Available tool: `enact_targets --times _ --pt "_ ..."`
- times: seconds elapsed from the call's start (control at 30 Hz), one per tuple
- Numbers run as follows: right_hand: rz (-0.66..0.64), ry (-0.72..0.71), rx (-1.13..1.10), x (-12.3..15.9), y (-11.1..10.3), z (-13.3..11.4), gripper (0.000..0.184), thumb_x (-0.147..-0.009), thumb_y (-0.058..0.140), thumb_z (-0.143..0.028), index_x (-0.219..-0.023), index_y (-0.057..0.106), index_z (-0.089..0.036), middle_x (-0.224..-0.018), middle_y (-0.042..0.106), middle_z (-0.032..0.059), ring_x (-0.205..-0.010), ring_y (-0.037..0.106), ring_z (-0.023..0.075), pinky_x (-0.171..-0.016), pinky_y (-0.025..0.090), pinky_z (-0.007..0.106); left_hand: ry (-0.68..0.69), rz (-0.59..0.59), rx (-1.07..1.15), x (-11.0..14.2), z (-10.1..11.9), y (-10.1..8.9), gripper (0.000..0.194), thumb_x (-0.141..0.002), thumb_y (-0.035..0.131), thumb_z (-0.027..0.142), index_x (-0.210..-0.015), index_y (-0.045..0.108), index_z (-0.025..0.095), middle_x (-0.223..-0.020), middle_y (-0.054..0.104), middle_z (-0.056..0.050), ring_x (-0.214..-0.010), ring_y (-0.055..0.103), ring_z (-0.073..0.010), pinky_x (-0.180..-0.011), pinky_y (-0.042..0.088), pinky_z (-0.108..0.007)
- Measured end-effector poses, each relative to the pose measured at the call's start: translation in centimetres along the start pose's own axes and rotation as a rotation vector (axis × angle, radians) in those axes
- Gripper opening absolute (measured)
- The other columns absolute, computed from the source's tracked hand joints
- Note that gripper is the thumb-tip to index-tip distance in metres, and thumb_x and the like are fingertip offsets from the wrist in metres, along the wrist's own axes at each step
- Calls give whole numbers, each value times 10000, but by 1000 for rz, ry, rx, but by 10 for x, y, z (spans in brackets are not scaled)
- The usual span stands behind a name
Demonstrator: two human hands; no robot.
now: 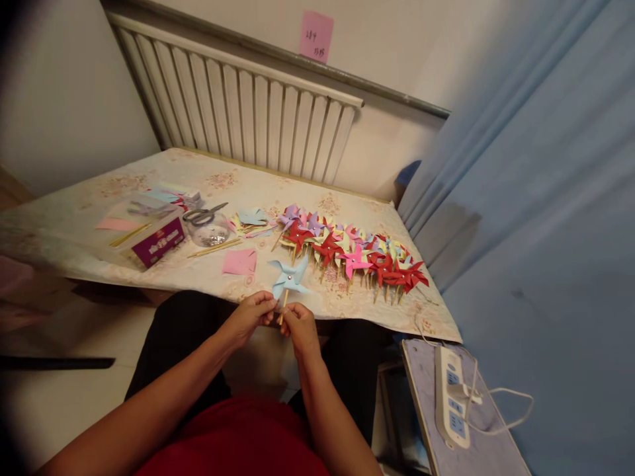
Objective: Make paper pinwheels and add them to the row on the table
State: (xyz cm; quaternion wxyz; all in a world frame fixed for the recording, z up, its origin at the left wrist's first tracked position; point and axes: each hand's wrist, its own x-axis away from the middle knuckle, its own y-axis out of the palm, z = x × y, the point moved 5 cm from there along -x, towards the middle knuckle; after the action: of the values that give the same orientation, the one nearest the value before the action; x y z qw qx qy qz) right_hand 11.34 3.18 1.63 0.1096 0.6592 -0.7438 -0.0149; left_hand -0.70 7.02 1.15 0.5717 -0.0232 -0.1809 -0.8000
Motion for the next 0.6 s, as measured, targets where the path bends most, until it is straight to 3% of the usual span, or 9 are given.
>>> enact_targets --times 0.6 --pt "8 4 54 -4 1 10 222 -743 616 -378 -670 573 -173 -440 515 -55 -371 378 66 -407 258 200 -12 -26 -10 -2 -1 -5 268 -687 651 374 -706 486 163 -534 529 41 -486 468 -78 -522 349 -210"
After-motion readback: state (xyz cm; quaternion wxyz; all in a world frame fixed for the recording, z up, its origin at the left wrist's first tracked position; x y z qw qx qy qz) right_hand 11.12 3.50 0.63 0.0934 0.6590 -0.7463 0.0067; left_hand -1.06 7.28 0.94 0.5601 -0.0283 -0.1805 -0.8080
